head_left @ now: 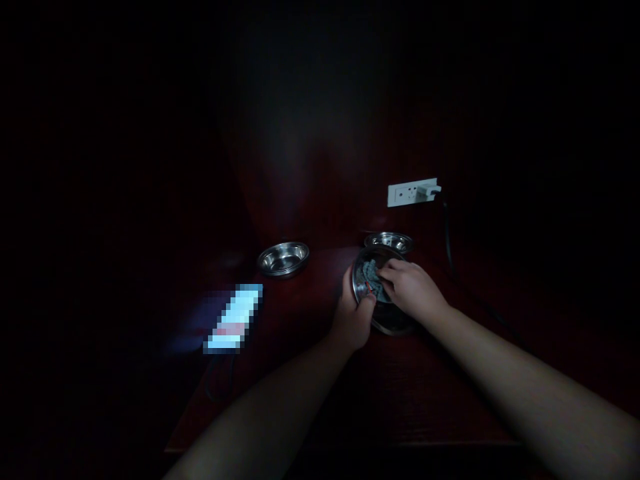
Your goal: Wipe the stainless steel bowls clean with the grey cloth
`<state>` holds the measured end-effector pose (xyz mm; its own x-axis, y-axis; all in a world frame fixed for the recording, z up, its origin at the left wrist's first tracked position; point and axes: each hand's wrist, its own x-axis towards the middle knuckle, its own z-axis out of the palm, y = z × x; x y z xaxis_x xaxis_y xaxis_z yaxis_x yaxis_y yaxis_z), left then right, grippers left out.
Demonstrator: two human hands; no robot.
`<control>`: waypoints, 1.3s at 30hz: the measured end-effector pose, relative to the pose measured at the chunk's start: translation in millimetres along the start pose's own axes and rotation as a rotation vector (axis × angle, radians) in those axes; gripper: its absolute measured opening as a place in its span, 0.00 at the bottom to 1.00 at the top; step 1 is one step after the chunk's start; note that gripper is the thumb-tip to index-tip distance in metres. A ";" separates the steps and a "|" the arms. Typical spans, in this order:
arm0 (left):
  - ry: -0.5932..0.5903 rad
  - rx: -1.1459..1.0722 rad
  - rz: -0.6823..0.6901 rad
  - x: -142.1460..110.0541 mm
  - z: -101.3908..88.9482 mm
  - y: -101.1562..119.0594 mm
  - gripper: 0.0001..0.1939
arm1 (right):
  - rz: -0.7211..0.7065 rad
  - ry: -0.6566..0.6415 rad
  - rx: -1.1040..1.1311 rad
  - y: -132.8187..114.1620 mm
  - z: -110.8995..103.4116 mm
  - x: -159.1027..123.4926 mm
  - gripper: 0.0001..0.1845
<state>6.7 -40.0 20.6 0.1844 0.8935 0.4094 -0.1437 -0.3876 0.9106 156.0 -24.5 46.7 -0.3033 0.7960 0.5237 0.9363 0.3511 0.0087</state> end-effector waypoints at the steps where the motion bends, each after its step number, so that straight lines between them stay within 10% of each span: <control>1: 0.001 0.008 0.011 0.8 -1.2 0.0 0.31 | 0.029 -0.011 -0.046 1.1 -0.1 0.5 0.11; 10: 0.042 0.054 0.075 5.9 -5.6 -0.4 0.32 | 0.038 -0.142 -0.080 -4.9 1.1 -2.4 0.08; 21: 0.019 0.187 0.100 5.6 -9.4 0.8 0.33 | -0.211 -0.206 0.501 -9.9 1.6 -8.5 0.08; 39: -0.029 0.168 0.166 4.6 -8.0 2.0 0.31 | -0.274 0.003 0.791 -20.6 -1.3 -12.4 0.12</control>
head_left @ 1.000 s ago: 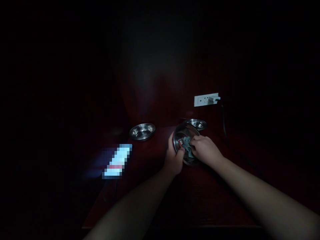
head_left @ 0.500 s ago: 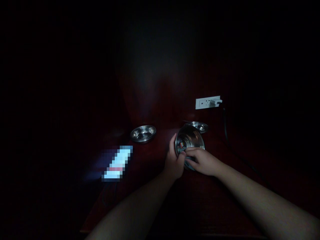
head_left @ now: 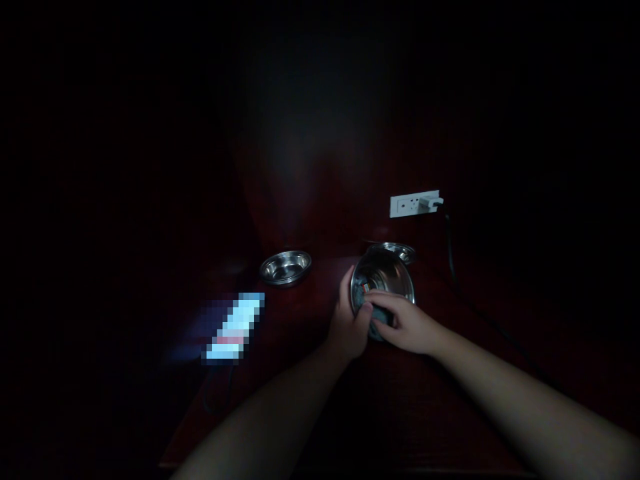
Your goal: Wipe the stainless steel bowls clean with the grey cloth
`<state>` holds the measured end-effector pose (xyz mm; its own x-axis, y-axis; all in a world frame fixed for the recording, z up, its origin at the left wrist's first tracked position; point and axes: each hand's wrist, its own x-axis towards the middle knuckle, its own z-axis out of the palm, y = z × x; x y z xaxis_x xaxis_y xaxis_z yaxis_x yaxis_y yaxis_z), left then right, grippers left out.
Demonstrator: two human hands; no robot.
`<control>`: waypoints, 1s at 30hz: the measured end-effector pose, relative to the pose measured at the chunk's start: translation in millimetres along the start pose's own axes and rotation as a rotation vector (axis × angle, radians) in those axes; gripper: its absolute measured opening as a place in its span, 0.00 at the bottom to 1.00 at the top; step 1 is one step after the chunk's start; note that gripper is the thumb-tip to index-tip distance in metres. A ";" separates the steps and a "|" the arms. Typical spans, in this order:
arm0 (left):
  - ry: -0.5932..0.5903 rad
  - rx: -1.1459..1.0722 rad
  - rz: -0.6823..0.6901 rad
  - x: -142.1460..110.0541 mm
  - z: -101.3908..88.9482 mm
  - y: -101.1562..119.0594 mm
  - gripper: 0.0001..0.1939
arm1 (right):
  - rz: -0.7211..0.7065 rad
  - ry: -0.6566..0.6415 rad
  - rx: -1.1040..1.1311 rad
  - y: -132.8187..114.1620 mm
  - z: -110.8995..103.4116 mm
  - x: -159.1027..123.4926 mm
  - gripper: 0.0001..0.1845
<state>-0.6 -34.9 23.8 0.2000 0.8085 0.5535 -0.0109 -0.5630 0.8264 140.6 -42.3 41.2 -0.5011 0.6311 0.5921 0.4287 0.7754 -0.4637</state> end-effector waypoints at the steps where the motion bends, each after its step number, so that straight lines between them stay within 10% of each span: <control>1: -0.016 -0.005 0.013 -0.8 0.7 1.5 0.31 | -0.009 0.046 -0.025 1.2 1.4 -0.4 0.13; 16: -0.091 -0.156 0.019 -8.5 9.5 11.3 0.30 | 0.228 0.195 -0.851 5.8 -18.1 7.1 0.15; 30: 0.078 -0.108 -0.017 0.1 0.1 -6.1 0.32 | 0.338 0.012 -0.930 15.1 -6.1 3.9 0.14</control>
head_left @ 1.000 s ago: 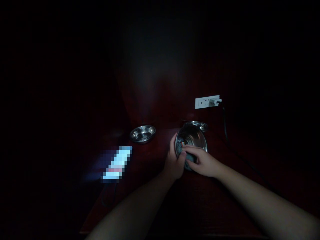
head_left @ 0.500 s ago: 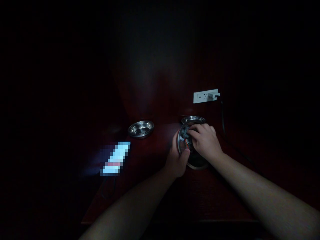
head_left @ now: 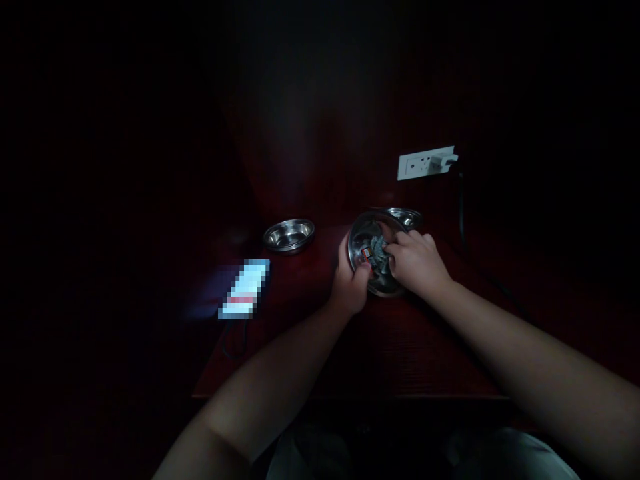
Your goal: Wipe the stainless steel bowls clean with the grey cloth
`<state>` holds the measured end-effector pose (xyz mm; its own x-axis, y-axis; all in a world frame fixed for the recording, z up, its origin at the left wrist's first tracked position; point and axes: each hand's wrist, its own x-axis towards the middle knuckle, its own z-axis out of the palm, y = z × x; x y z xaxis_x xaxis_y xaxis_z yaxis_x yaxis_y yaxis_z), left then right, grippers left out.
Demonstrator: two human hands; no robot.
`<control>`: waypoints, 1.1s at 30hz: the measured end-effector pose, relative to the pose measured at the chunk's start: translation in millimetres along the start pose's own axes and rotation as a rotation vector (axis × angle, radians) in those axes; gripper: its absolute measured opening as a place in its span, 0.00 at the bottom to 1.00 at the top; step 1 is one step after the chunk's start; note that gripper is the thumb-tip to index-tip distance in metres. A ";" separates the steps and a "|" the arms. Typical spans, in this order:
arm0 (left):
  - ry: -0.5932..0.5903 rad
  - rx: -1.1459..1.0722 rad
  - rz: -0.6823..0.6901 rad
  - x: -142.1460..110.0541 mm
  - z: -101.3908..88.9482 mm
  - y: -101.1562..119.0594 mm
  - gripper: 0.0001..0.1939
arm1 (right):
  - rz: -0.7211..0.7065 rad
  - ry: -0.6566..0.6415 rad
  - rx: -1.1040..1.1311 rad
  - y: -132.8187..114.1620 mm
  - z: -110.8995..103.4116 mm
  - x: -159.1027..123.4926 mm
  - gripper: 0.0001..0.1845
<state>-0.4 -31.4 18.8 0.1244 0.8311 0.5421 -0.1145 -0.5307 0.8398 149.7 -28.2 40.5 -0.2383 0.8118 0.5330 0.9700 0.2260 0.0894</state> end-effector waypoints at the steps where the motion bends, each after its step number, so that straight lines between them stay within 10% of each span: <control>1: 0.011 0.008 0.002 0.6 -0.3 0.3 0.32 | -0.011 -0.023 0.014 -0.6 -0.6 -0.5 0.13; 20: 0.039 0.064 -0.020 7.9 -2.3 -5.2 0.30 | -0.344 -0.196 0.772 -7.0 -11.9 -5.8 0.07; 33: -0.021 0.037 -0.052 7.8 -1.5 -10.1 0.28 | -0.357 -0.224 0.912 -1.7 -9.1 -5.0 0.08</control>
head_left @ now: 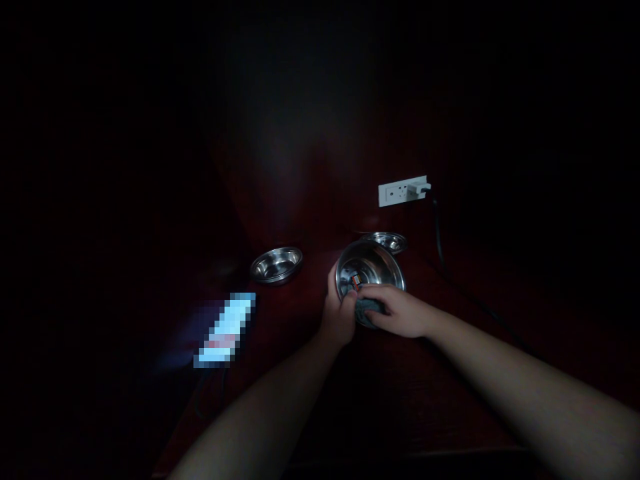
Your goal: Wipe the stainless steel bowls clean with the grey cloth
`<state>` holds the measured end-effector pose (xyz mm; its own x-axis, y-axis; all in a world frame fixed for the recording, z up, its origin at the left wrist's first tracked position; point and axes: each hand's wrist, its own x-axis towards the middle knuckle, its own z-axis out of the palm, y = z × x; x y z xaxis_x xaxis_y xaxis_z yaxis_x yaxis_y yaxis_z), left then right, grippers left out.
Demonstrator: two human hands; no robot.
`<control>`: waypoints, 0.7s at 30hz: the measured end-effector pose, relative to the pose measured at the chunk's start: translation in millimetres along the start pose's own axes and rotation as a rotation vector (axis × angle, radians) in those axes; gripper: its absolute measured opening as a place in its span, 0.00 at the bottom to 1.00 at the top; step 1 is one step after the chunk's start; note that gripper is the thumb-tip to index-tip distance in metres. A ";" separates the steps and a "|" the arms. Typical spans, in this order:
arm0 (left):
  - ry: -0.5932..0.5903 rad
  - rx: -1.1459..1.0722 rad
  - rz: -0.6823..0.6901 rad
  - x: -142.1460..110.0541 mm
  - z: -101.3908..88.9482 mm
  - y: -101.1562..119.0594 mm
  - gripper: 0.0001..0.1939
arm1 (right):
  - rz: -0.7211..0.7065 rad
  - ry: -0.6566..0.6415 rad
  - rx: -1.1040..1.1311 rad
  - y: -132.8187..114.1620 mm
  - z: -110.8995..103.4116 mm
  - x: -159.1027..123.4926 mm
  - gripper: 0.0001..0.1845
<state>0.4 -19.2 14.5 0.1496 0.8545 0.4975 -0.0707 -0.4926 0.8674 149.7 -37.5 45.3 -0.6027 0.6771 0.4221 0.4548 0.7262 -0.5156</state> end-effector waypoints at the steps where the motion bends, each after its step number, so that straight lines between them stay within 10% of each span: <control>1: 0.000 -0.004 -0.009 -0.2 0.1 -0.1 0.29 | 0.002 -0.002 0.004 0.3 -0.1 -0.1 0.08; 21: 0.014 -0.105 -0.101 1.1 3.3 -7.5 0.27 | 0.078 0.003 0.027 12.0 6.9 1.0 0.08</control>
<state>4.3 -15.1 8.5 0.1477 0.9015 0.4069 -0.1593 -0.3843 0.9094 150.0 -28.9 34.4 -0.5640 0.7322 0.3819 0.4824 0.6675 -0.5672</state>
